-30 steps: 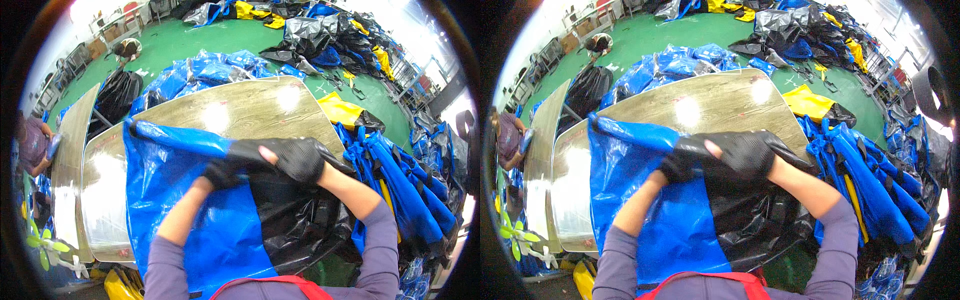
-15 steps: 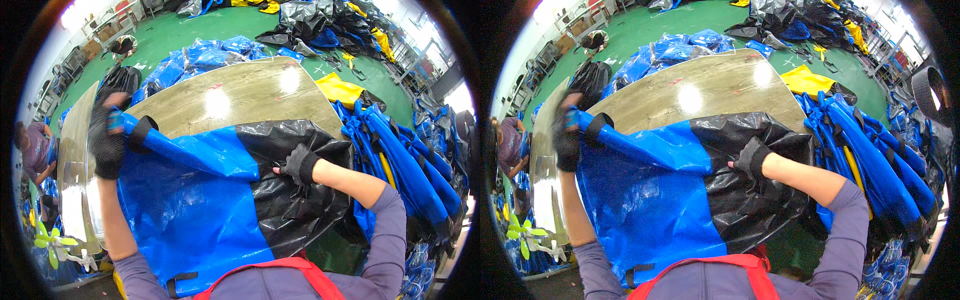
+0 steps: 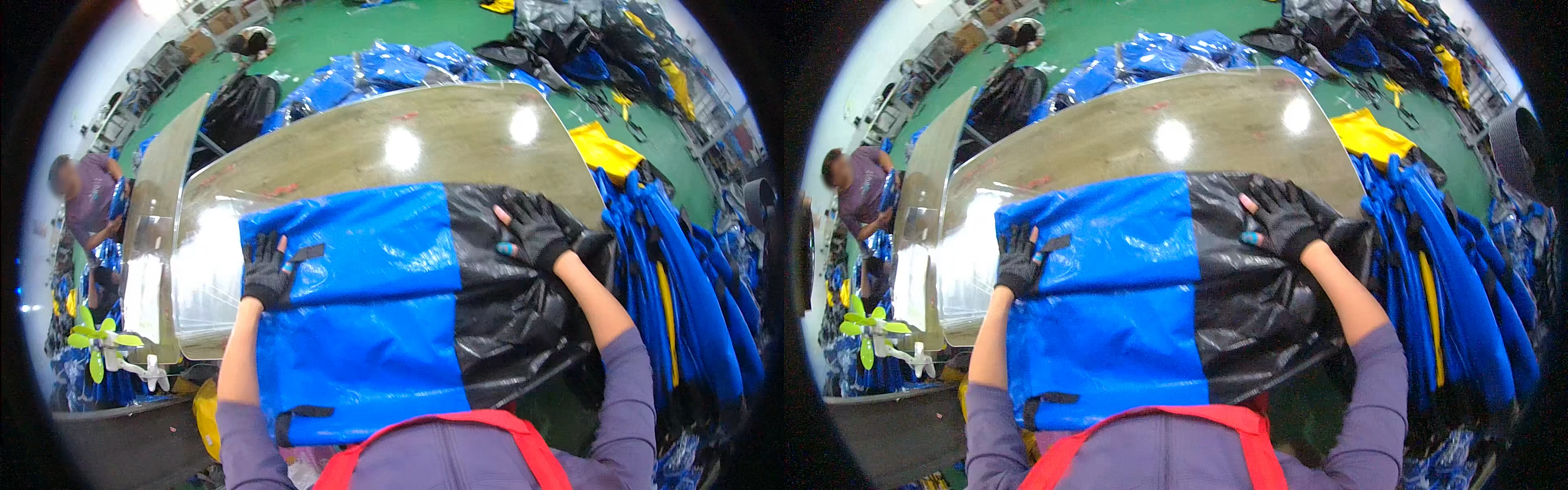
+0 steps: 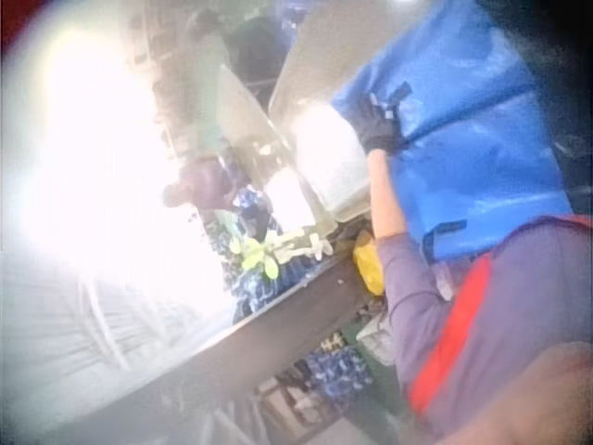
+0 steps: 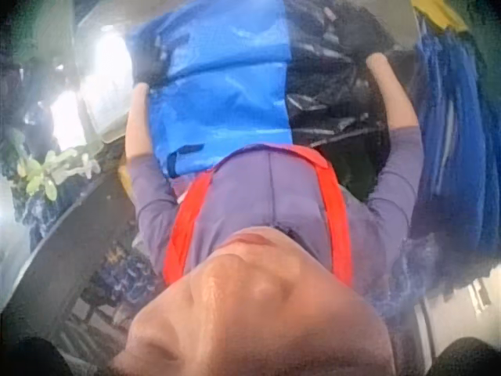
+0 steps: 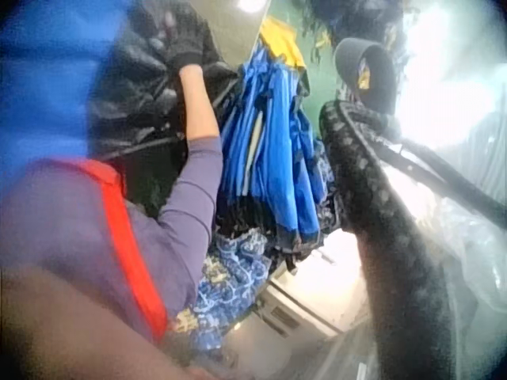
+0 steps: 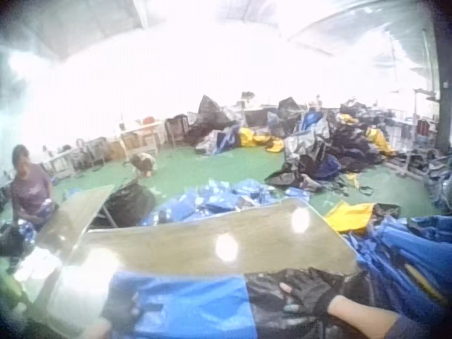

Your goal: The person folds blue and black tarps on a table, places each folded tarp into a clear plastic bag, and seals the bag. The person repeats this process for multiple tarps throughout the clip.

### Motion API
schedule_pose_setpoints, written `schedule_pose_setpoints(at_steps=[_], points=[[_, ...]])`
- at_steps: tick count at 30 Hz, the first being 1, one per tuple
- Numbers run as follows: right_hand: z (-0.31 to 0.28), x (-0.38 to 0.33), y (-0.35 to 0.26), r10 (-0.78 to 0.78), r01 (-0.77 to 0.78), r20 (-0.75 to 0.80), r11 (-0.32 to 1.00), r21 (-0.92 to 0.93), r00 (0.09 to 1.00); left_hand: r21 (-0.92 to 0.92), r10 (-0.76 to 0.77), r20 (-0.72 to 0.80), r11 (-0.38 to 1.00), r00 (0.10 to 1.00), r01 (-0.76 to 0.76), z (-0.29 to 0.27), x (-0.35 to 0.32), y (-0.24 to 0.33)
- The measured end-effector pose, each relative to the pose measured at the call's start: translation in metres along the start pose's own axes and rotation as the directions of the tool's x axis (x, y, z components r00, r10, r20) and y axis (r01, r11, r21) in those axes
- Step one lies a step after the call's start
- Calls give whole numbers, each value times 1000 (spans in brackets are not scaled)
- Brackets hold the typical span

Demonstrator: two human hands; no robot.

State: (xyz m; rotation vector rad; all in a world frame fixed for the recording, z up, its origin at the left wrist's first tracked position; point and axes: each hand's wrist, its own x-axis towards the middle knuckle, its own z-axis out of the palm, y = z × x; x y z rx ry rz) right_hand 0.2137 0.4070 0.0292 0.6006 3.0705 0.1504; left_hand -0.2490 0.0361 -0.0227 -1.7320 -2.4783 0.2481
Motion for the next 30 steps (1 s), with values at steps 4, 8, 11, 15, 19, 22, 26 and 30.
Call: schedule_pose_setpoints(at_steps=[4, 8, 11, 15, 19, 22, 26, 30], points=[[0, -3, -14, 96, -98, -51, 994, -46, 994, 198, -60, 397, 980, 916, -22, -94, 54, 24], [-4, -21, -44, 215, -219, -314, 976, 24, 925, -393, 182, -26, 902, 983, -178, -160, 94, 146], [-42, -49, -60, 273, -279, 57, 949, 145, 960, -185, 561, -376, 734, 737, -653, -120, 96, 242], [-104, -135, -79, -11, 91, -118, 705, 704, 993, -170, 525, -46, 834, 850, -525, -94, 95, 259], [-85, -207, -132, -176, 211, -183, 957, 197, 967, -312, 534, -263, 741, 803, -595, -135, 97, 281], [-79, -211, -139, -29, 117, -226, 914, 388, 974, -651, 864, -219, 217, 454, -727, -147, 89, 353], [-118, -142, -93, -91, 188, -431, 964, 188, 898, -266, 782, -492, 283, 382, -921, -124, 91, 416], [-106, -34, -41, 203, -251, 247, 951, 178, 947, -275, 803, -372, 383, 465, -882, -109, 97, 376]])
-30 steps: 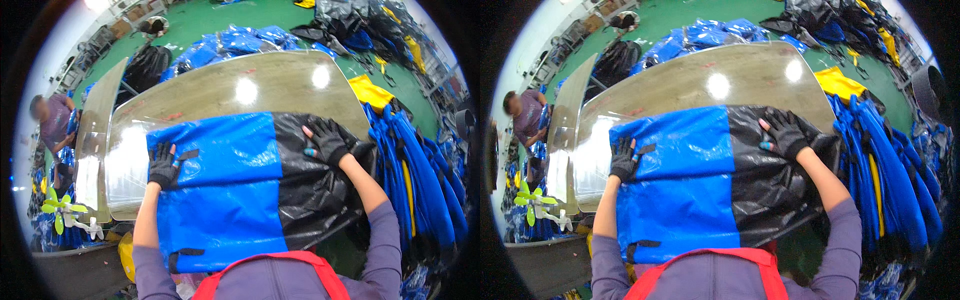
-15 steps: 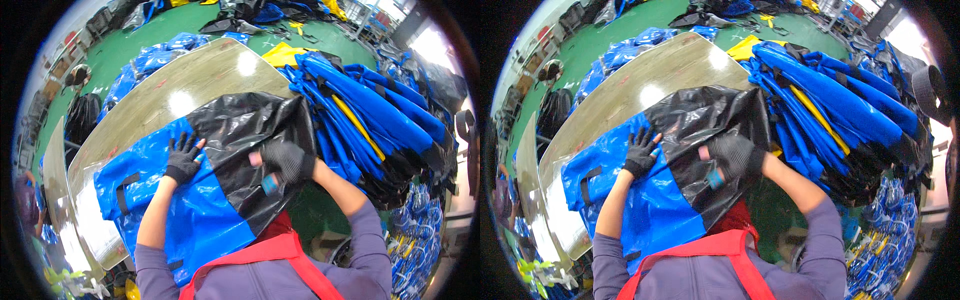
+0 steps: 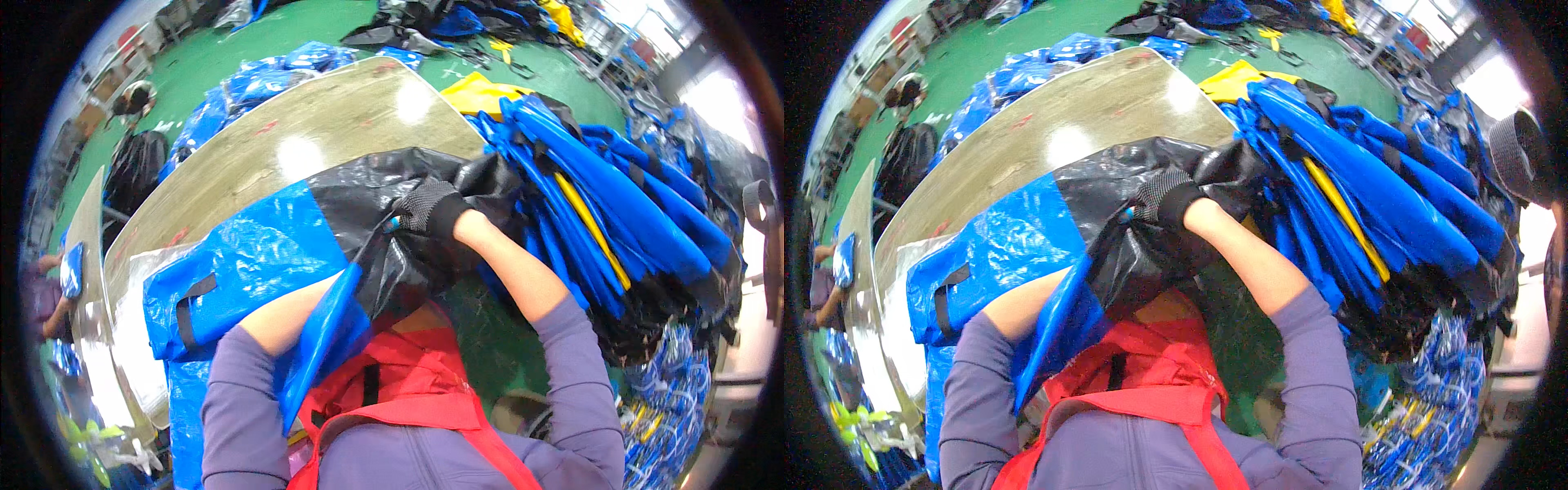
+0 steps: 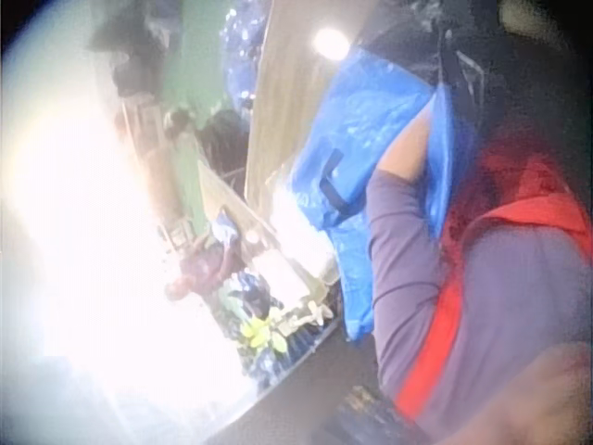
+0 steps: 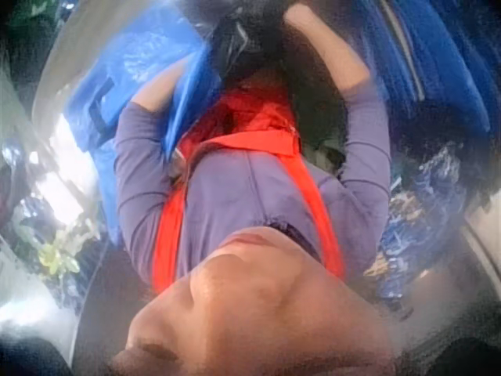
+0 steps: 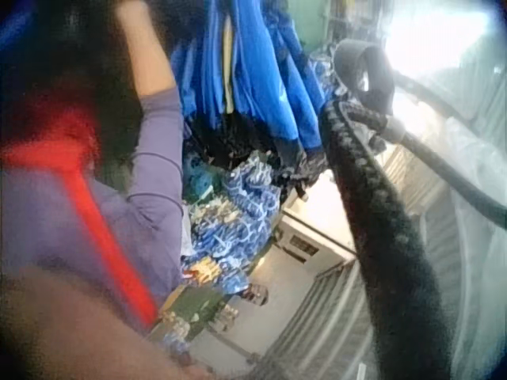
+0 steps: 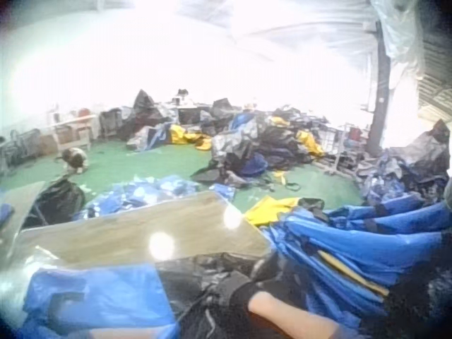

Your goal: The person folds blue and black tarps on a table, places each folded tarp into a clear plastic bag, and seals the bag. The person repeats this process for multiple tarps throughout the clip.

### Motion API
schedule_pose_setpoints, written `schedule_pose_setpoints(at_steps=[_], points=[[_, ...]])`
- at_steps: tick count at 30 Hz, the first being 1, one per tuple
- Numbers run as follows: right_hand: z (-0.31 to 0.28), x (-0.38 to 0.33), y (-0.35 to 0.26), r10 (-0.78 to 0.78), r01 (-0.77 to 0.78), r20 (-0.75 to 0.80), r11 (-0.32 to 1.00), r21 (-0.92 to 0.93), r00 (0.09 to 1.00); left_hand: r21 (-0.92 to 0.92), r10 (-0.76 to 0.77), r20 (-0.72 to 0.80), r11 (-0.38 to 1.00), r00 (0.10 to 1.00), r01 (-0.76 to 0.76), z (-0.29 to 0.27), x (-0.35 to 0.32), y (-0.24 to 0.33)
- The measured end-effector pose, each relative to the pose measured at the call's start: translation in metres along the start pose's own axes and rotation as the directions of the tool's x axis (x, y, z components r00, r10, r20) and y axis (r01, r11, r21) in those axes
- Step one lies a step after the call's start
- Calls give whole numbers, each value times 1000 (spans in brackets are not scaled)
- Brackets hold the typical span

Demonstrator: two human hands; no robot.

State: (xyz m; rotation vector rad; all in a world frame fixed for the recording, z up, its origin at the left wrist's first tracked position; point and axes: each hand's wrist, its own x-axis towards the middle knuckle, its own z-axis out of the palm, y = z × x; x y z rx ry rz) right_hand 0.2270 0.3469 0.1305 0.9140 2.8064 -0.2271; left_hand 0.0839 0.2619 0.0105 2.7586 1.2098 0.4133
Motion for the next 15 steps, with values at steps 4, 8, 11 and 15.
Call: schedule_pose_setpoints(at_steps=[4, 8, 11, 15], points=[[55, 58, 25, -23, 20, 87, 999, 34, 996, -4, -5, 193, 1000, 981, 6, -58, -133, -12], [84, 63, 36, -11, 7, 43, 996, 90, 999, 101, -360, 325, 933, 875, 346, -138, -325, 6], [74, 60, 31, 46, -47, 9, 996, 82, 999, -61, -794, 509, 353, 333, 934, -182, -443, 65], [60, 59, 20, 129, -134, 125, 990, 34, 984, -570, -856, 462, -87, 231, 817, -168, -519, 101]])
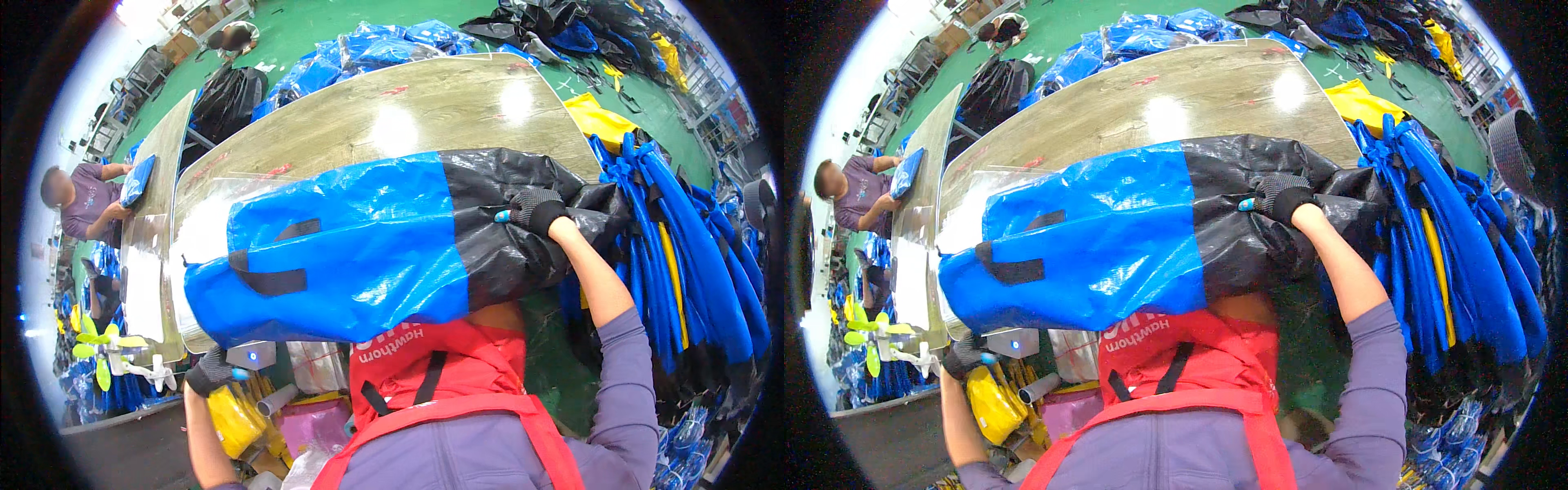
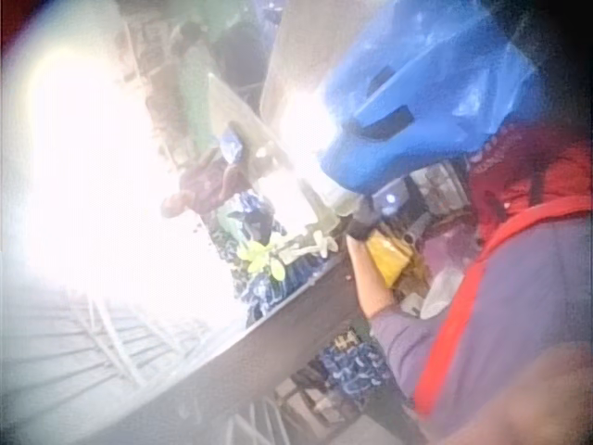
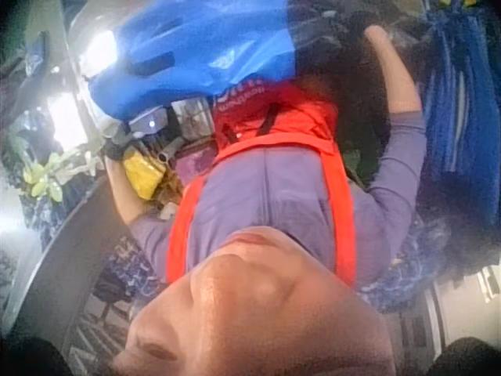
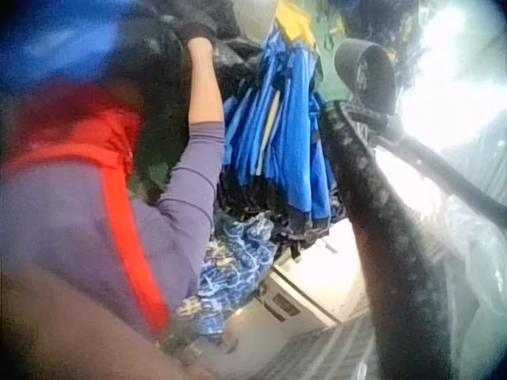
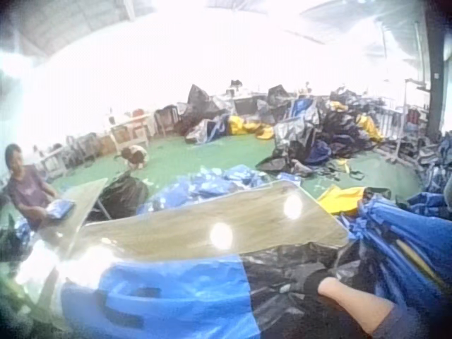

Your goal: The person folds blue and black tarps on a table, places each folded tarp into a clear plastic bag, and seals the bag. The person repeats this process for multiple tarps throughout the clip.

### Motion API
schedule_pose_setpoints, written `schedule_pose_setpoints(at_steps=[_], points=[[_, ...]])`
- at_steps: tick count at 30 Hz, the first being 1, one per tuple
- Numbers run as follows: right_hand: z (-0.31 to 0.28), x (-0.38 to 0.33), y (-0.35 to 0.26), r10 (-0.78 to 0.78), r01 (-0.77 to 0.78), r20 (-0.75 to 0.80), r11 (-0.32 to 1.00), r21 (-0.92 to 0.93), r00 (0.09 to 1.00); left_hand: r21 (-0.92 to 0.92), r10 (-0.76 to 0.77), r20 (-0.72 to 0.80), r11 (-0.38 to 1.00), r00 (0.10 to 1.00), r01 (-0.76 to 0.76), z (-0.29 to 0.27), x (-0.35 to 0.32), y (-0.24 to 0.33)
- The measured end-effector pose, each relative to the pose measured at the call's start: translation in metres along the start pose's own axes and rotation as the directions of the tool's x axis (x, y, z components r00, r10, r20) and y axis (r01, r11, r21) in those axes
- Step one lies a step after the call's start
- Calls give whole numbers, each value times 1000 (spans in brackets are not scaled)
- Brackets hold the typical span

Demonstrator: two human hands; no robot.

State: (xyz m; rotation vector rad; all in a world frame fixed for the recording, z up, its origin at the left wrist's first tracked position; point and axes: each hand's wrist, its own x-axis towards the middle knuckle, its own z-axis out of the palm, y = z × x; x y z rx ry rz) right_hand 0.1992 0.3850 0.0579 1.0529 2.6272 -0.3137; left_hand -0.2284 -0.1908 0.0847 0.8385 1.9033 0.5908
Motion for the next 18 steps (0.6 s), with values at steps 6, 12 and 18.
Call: schedule_pose_setpoints(at_steps=[6, 12, 18], points=[[-1, -5, -5, -34, 34, -13, 999, 2, 999, 243, -250, -550, 865, 797, 439, 57, 59, -36], [-4, -13, -13, -60, 56, -132, 998, -30, 989, 529, 567, -786, 823, 246, -208, 101, 109, 111], [18, -38, 12, 195, -272, -421, 953, -131, 886, 902, 634, -23, 347, 773, -258, 136, 171, 205]])
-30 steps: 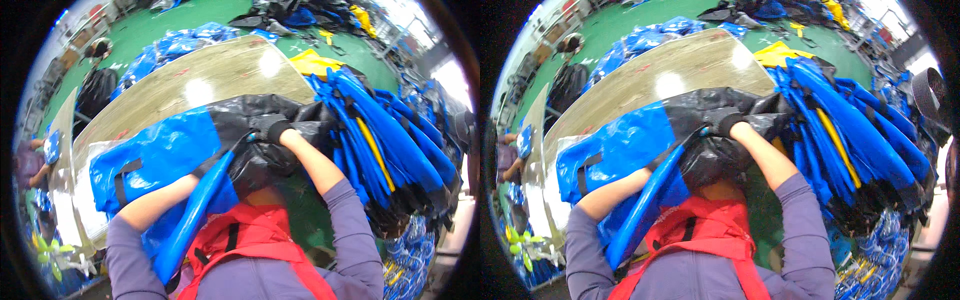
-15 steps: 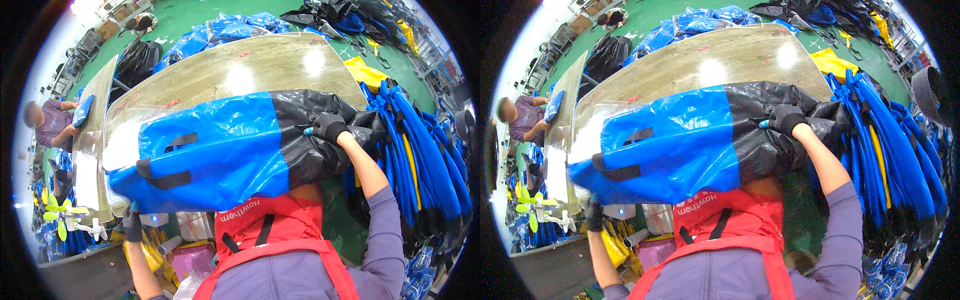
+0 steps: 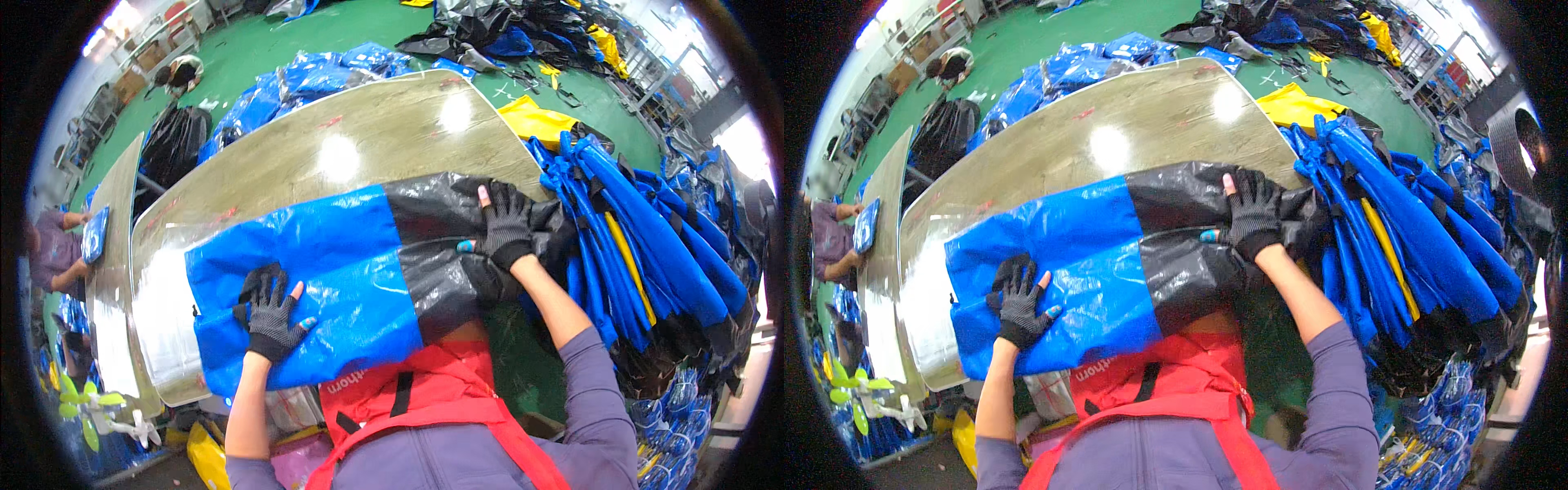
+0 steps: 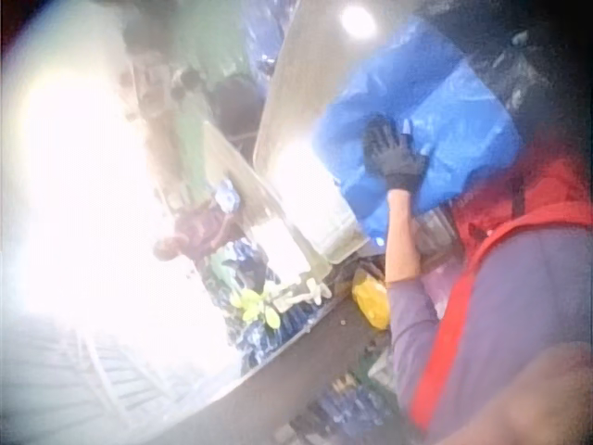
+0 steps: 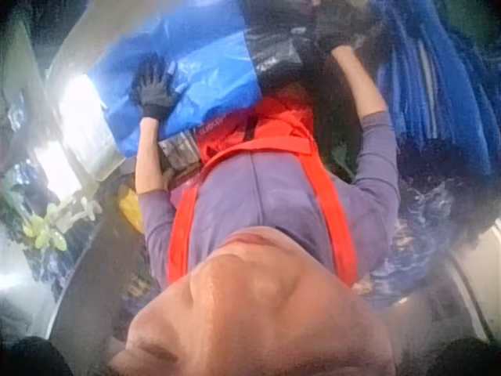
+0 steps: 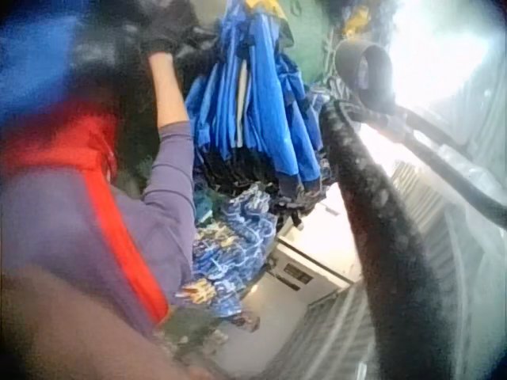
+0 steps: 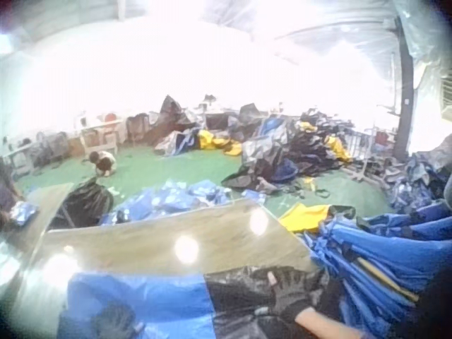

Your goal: The person folds blue and black tarps on a table, places each folded tarp into a clear plastic bag, and seals the bag. The person repeats this process for multiple tarps throughout the clip.

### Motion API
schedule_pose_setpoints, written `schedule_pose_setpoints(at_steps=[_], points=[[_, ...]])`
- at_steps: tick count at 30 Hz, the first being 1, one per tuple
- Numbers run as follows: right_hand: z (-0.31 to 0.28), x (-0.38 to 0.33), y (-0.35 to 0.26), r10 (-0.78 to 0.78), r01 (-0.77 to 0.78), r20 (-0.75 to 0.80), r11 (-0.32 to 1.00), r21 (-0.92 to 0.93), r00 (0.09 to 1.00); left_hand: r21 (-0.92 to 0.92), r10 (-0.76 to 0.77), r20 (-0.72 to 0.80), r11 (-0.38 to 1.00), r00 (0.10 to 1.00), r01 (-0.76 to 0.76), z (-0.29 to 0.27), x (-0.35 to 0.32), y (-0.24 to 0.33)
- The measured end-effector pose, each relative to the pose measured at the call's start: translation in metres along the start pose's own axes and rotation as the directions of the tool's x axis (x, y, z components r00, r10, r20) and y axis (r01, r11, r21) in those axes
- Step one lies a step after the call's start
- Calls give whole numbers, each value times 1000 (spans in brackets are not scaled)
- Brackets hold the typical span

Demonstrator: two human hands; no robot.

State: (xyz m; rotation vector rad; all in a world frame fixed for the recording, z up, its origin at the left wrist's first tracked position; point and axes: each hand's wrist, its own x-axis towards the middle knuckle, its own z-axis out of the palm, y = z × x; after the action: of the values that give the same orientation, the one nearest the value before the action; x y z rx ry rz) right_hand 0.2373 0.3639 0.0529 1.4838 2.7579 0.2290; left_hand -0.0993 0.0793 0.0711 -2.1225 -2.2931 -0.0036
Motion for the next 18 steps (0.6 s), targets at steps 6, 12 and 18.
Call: schedule_pose_setpoints(at_steps=[6, 12, 18], points=[[-19, -27, -4, -225, 220, -247, 974, -52, 942, -425, 350, -274, 792, 896, -439, -13, 109, 58], [-30, -139, -27, -354, 474, -331, 766, 434, 875, -125, 613, -87, 775, 785, -619, 52, 158, 116], [-52, -95, -6, -506, 669, -500, 709, 223, 703, -135, 826, -86, 544, 556, -828, 53, 144, 111]])
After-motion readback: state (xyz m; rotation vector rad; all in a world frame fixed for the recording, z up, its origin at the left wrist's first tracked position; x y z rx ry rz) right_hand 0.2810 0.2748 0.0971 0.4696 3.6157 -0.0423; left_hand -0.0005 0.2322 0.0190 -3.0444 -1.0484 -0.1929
